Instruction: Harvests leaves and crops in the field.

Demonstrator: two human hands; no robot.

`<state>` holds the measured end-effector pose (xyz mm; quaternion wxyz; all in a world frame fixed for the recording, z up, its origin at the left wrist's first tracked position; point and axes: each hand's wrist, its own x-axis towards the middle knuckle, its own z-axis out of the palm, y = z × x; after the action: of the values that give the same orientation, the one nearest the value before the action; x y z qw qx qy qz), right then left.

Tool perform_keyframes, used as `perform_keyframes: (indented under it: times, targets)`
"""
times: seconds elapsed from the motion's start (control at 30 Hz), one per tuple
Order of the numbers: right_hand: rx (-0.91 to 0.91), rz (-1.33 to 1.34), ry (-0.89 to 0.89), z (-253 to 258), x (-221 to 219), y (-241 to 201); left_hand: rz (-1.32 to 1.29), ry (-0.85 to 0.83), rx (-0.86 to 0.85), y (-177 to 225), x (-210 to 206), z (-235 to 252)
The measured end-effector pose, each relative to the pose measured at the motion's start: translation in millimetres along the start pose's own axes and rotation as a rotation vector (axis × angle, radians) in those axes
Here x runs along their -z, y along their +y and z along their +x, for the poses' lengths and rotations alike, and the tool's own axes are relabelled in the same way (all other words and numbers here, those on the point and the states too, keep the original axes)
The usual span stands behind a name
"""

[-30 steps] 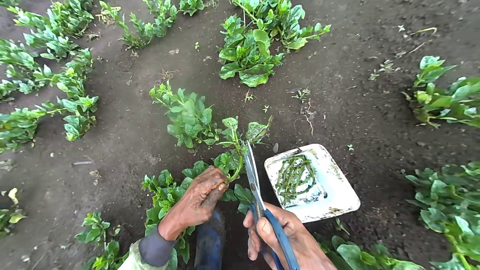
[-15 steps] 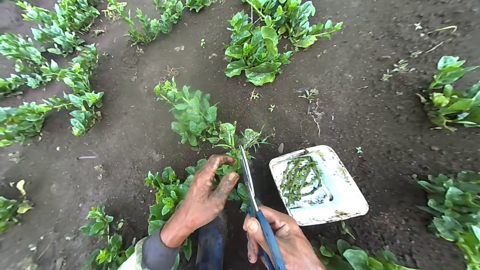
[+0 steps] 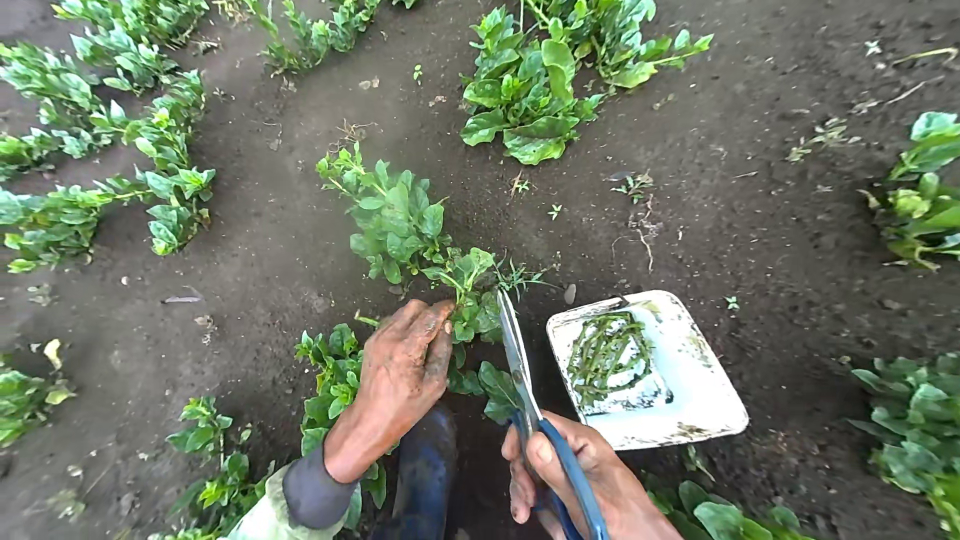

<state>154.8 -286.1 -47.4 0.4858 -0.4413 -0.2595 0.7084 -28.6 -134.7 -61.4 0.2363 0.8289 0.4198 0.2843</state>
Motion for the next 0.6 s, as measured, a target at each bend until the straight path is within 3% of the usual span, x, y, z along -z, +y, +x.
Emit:
perform_keyframes:
  times: [0.27,0.6]
  targets:
    - [-0.074,-0.314,0.069,4.3,3.5,3.2,0.449,0.072,-0.176,0.7,11.6,1.7]
    - [-0.073,-0.284,0.036,10.0,4.2,3.3,0.501,0.045,-0.199,3.9,15.4,0.5]
